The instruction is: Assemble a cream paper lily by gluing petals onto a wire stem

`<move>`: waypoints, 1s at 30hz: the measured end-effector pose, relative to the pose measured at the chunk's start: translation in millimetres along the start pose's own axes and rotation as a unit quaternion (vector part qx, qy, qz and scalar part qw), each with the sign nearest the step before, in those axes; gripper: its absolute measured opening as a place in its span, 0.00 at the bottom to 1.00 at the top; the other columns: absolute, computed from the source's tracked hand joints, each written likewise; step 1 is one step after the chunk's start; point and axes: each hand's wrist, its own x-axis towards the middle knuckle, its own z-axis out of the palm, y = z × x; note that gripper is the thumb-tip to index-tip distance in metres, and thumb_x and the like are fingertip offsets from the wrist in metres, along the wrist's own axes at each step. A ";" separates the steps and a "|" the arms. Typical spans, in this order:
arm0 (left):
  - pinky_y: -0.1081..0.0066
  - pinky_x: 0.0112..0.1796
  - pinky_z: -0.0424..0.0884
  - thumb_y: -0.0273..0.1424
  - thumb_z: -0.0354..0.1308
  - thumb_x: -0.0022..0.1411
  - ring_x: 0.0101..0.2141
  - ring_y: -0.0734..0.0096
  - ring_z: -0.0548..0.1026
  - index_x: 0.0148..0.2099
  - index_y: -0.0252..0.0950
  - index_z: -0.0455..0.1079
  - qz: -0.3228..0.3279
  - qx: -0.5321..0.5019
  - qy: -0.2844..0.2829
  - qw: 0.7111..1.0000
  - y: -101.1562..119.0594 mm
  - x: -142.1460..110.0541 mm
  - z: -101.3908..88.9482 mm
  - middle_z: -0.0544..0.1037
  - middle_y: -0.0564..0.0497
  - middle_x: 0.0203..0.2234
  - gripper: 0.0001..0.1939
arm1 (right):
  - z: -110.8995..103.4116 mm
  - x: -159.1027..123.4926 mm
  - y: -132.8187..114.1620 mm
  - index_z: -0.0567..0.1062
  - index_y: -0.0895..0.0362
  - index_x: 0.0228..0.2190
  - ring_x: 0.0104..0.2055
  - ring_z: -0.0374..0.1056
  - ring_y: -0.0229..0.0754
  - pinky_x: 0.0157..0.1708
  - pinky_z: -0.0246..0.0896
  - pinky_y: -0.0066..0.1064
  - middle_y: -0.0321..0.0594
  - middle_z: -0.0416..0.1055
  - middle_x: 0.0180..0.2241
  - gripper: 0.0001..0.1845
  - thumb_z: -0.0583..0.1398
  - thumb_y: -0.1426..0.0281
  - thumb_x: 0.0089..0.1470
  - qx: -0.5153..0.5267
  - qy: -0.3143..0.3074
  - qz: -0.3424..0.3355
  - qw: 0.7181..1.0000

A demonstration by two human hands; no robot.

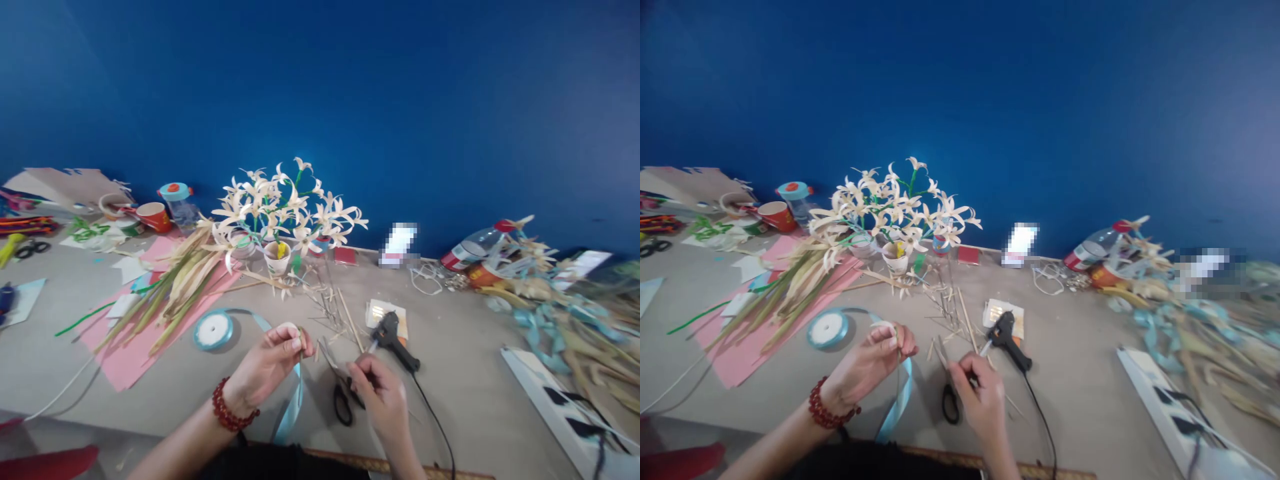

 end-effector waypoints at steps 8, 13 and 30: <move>0.65 0.44 0.63 0.33 0.64 0.59 0.34 0.68 0.68 0.30 0.36 0.73 -0.009 0.074 0.000 0.997 3.4 -2.2 -9.4 0.71 0.50 0.26 0.08 | -49.7 1.2 45.3 0.73 0.54 0.38 0.43 0.69 0.51 0.42 0.66 0.42 0.46 0.74 0.39 0.08 0.57 0.64 0.60 -0.259 0.104 -0.031 0.960; 0.66 0.45 0.62 0.32 0.62 0.61 0.35 0.69 0.68 0.31 0.36 0.73 -0.015 0.097 -0.015 0.995 2.3 -0.9 -10.7 0.71 0.50 0.28 0.07 | -76.6 12.3 80.8 0.68 0.55 0.51 0.52 0.66 0.58 0.49 0.64 0.51 0.51 0.68 0.53 0.22 0.58 0.63 0.55 -0.406 0.016 0.013 0.913; 0.65 0.44 0.61 0.32 0.64 0.59 0.34 0.68 0.70 0.32 0.36 0.73 -0.007 0.096 -0.001 0.995 3.6 -0.4 -6.9 0.74 0.50 0.28 0.06 | -122.2 42.2 104.0 0.69 0.52 0.49 0.49 0.71 0.56 0.46 0.65 0.45 0.47 0.75 0.48 0.22 0.58 0.55 0.55 -0.193 -0.050 0.149 0.969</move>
